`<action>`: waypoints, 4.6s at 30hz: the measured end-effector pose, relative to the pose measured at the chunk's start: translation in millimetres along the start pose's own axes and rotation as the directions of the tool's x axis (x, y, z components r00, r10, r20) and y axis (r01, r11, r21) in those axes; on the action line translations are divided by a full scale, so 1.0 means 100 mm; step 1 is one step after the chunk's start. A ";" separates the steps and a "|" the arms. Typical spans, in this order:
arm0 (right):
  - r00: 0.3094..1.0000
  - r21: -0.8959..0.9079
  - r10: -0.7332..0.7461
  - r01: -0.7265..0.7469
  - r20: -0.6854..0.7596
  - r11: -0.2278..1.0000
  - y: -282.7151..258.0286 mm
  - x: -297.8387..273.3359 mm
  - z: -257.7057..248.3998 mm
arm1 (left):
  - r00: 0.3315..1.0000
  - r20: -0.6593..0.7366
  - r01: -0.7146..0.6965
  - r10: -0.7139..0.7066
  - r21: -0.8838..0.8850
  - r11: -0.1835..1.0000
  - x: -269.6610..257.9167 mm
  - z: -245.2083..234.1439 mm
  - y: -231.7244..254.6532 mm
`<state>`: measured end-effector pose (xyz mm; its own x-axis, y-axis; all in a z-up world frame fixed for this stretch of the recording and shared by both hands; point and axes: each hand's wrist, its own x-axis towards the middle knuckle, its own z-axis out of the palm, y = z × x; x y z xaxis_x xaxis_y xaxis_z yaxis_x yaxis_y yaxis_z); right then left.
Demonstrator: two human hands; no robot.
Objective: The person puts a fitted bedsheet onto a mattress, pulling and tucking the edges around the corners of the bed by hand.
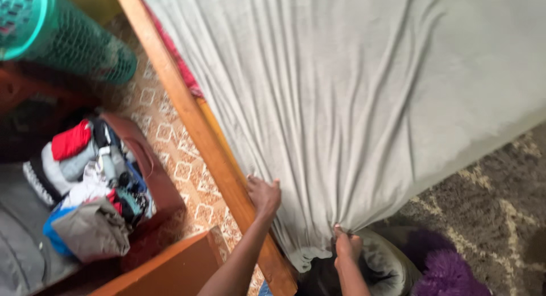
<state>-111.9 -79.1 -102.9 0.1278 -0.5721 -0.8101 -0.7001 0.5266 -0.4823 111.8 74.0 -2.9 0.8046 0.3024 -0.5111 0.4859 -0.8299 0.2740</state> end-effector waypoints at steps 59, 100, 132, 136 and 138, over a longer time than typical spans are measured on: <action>0.799 -0.125 -0.519 0.573 0.304 0.810 1.03 -1.46 -0.88 | 0.815 0.521 0.077 0.255 -0.534 0.842 -2.37 -0.05 -1.60; 0.829 -0.184 -0.410 0.502 0.380 0.845 0.54 -0.84 -0.11 | 0.504 0.811 -0.862 0.296 0.448 0.238 -0.33 -0.25 -0.51; 0.977 0.321 -0.155 0.102 0.145 0.942 0.13 0.00 -1.78 | 0.602 0.750 -0.780 0.275 0.626 -0.003 -0.86 0.49 -0.71; 0.969 0.391 -0.183 0.106 0.166 0.914 -0.47 0.55 -1.89 | 0.586 0.721 -0.755 0.370 0.652 -0.076 -0.71 0.64 -1.00; 0.969 0.468 -0.120 0.006 0.215 0.884 -0.76 0.96 -1.91 | 0.559 0.718 -0.758 0.415 0.645 -0.094 -0.68 0.67 -1.06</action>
<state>-180.7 -293.8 -80.7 0.3588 -0.4827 -0.7989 -0.2894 0.7562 -0.5869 -17.1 110.4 -51.6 0.4062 -0.5118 -0.7570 -0.8762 -0.4534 -0.1636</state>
